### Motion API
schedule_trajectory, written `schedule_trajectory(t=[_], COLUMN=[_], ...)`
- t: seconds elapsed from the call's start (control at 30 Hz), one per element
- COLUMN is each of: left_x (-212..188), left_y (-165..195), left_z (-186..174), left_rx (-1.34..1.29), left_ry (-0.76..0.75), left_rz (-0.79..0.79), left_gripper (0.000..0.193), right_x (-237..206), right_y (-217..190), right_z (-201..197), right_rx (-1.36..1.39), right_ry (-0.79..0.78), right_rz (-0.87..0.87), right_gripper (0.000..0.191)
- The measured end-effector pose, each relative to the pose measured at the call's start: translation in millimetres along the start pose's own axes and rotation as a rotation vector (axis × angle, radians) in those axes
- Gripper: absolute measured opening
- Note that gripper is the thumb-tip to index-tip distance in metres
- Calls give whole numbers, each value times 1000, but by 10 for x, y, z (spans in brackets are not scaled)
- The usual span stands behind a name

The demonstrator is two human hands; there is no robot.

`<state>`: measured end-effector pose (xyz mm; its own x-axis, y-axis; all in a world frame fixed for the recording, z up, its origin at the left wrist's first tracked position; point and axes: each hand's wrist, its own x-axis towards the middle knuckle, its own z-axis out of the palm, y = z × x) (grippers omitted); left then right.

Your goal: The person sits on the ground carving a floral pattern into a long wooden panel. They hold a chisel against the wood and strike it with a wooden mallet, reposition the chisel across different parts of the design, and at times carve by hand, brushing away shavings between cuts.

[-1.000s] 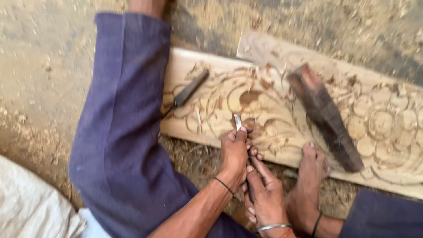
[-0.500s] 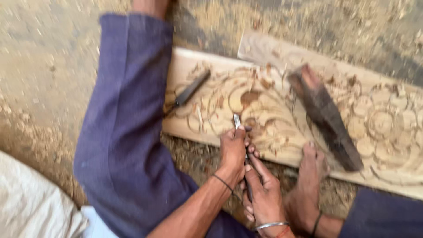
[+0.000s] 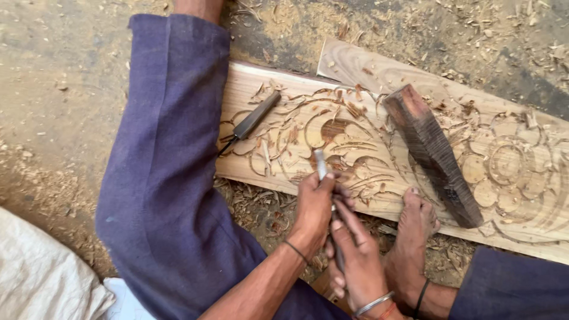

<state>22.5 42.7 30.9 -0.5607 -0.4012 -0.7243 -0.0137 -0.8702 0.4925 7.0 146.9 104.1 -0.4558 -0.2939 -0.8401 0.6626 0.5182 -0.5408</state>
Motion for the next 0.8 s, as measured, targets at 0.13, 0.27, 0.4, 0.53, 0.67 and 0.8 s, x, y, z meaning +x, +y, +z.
schedule_trajectory(t=[0.13, 0.27, 0.4, 0.53, 0.67, 0.8], left_x=[19, 56, 62, 45, 27, 39], left_y=[-68, -98, -78, -44, -33, -38], left_z=[-21, 5, 22, 27, 26, 18], left_rx=[-95, -83, -111, -136, -164, -148], left_ry=[82, 65, 39, 44, 71, 59], left_rz=[-85, -62, -85, -78, -143, -92], left_gripper=[26, 26, 32, 30, 29, 29], right_x=[-40, -53, -63, -88, -108, -118], right_y=[-43, -101, -142, -172, -188, -192], right_z=[40, 45, 84, 128, 159, 181], right_rx=[46, 20, -47, 57, 31, 112], right_ry=[-54, -24, 35, 22, 43, 26], right_rz=[29, 24, 25, 60, 62, 79], right_gripper=[54, 52, 53, 53, 53, 58])
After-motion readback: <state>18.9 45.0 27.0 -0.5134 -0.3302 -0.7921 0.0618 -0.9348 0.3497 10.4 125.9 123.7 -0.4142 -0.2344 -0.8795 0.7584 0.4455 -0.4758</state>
